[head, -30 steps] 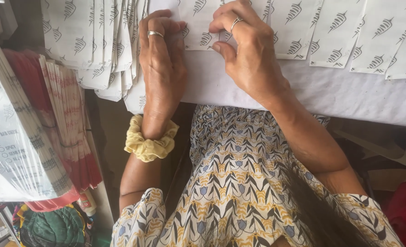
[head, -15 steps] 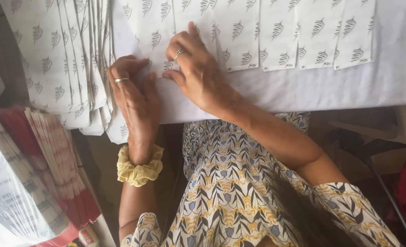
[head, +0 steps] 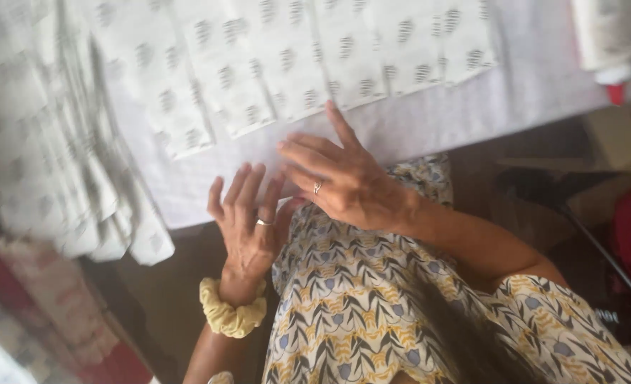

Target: Applying glue to the edges of paper wrappers and folding them to create packaging.

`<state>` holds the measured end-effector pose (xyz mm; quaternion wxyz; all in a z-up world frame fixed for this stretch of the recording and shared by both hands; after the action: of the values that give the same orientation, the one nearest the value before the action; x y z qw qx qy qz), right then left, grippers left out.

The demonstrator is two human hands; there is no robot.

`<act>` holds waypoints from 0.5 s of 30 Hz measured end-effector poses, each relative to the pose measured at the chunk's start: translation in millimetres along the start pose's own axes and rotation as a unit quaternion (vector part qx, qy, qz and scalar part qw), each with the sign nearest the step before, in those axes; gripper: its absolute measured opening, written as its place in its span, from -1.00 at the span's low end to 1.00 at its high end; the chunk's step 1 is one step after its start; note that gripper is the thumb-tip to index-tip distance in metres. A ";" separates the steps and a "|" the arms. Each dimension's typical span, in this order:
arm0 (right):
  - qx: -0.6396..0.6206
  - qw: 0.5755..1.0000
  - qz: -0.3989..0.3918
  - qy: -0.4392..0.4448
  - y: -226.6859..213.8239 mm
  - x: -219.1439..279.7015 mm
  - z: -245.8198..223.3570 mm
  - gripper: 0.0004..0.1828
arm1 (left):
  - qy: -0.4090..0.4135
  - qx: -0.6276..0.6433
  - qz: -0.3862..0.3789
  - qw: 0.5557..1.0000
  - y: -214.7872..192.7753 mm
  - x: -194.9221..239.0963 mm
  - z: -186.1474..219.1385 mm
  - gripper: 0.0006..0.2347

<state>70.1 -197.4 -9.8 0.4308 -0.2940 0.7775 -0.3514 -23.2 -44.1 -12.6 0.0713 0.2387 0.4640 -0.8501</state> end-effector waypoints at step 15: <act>0.109 0.987 0.087 0.076 -21.2 96.3 44.0 -0.47 | 0.074 -0.117 0.068 0.988 -11.7 26.3 -26.3 -0.86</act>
<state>68.1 -295.8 -54.2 0.4292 -0.1490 0.7872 -0.4169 -41.2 -13.2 -28.2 0.1215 0.3224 0.5466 -0.7632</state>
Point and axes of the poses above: each hand's wrist, its own x-axis away from the middle knuckle, its own y-axis out of the palm, z = x × y, the point moved 4 cm from there along -x, towards the middle knuckle, and after that the axes turned 6 degrees about x, right-handed, at the moved point
